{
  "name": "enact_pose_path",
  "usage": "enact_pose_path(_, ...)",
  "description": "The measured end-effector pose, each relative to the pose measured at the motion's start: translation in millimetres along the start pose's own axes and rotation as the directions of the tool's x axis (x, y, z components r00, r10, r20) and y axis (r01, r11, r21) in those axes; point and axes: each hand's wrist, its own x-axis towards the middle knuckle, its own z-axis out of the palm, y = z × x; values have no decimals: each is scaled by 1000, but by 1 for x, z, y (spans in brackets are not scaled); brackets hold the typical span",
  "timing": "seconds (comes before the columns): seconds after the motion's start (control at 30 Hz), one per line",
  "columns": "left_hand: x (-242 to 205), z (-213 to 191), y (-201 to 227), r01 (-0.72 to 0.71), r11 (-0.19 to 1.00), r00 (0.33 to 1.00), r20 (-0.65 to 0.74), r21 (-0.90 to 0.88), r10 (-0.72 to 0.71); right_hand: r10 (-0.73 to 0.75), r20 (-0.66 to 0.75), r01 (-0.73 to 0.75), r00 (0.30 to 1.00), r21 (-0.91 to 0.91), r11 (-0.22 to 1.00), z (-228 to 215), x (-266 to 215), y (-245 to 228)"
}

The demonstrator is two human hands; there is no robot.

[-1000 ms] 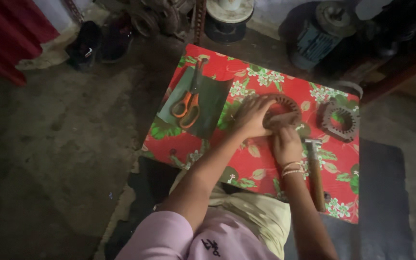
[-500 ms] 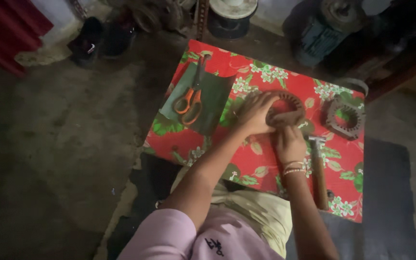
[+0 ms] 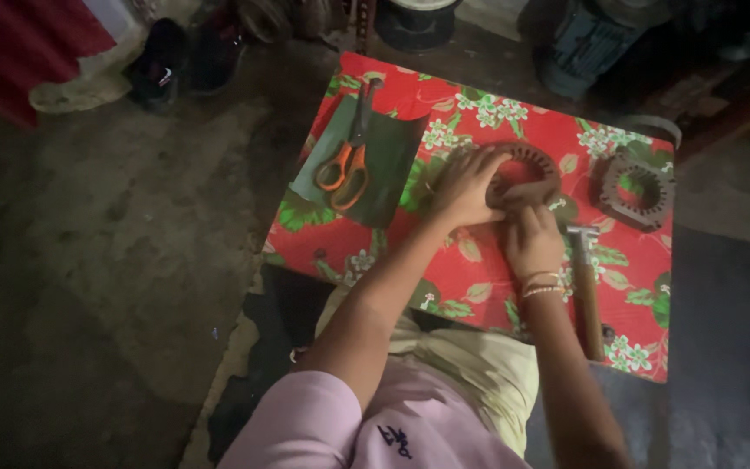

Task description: The person works on an electrical motor stator by hand, using a small wooden tool and a hammer to align or insert components within the stator's core slots.

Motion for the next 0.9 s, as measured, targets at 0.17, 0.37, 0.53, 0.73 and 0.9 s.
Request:
enact_pose_path(0.17,0,1,1,-6,999,999,-50,-36,4,57,-48,-56,997,18,998,-2,12,6)
enact_pose_path(0.37,-3,-2,2,11,998,999,-41,-67,-13,-73,-65,74,995,19,997,-6,11,1)
enact_pose_path(0.53,-2,1,0,12,999,999,-38,-44,-13,-92,61,89,994,54,995,-5,8,-4)
enact_pose_path(0.73,-5,7,-4,-37,998,995,-94,-45,32,-116,9,116,993,26,993,-9,7,-15)
enact_pose_path(0.9,-5,8,-5,-23,999,996,-82,-44,19,-72,-27,75,997,122,990,-10,14,-9)
